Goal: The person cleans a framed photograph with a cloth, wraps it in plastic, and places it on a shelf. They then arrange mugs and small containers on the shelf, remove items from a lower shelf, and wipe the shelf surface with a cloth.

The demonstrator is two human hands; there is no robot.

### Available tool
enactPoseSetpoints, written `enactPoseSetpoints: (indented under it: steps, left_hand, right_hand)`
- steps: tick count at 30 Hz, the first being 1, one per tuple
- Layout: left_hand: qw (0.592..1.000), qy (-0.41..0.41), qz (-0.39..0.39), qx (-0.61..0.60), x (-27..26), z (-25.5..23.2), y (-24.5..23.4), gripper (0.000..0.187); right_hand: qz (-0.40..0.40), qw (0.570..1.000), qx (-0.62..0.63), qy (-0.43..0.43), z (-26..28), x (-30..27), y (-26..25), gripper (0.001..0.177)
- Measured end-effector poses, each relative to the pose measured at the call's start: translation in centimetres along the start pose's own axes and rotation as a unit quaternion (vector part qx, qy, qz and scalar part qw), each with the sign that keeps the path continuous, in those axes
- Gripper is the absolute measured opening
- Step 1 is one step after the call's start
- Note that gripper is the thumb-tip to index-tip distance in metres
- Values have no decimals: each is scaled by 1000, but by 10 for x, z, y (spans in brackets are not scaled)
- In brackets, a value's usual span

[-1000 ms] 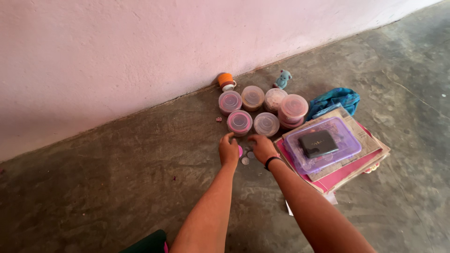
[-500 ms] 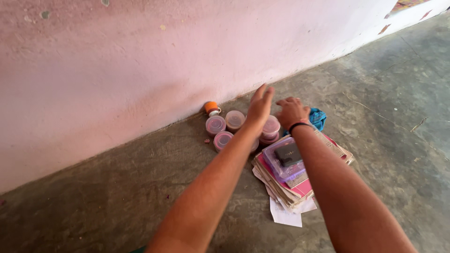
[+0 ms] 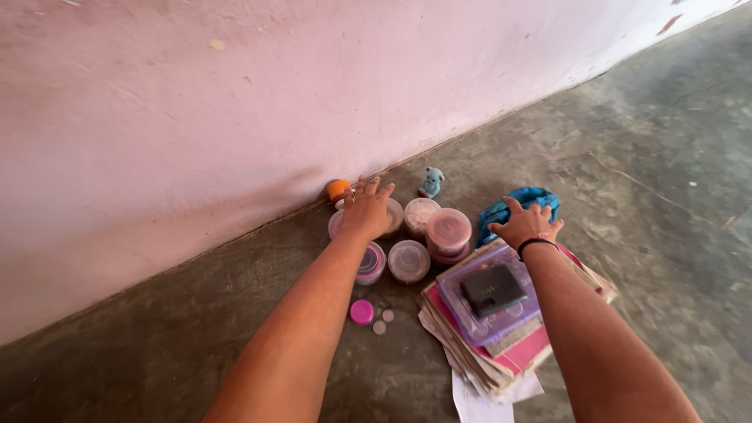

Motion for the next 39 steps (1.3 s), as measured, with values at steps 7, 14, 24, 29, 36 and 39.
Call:
enactPoseSetpoints:
  steps: [7,14,24,29,36,39]
  left_hand:
    - [998,-33,-12,-49,43,23,56,74]
    - [994,-26,-38,-98,51,28,75,75]
    - [969,26,-48,-242,26,-17,-15,103]
    - [773,112,-91,-618,10,-35,-100,94]
    - [572,183,-134,-788,-54,16,-236,25]
    - [595,213,-104,-768,-94,35,-291,24]
  right_hand:
    - [124,985,-114,47,-5,68,79,99]
    - [75,985,-148,-44,-8,142,161,41]
    - [-261,812,466,-237,78,74,-129,12]
    - [-48,754,576,-312,193,-47,-236,28]
    - [-176,765,373,-495,291,-243,-364,55]
    - [-35,758,441,-480,312,-284,-379,76]
Point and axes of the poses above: each hand's wrist, its own x-axis towards the middle knuckle, its own y-axis out of the palm, z = x × y, the point moved 9 cm from there along x, towards the middle knuckle, and after that the axes turned 2 degrees about -y, right-handed, at the moved point
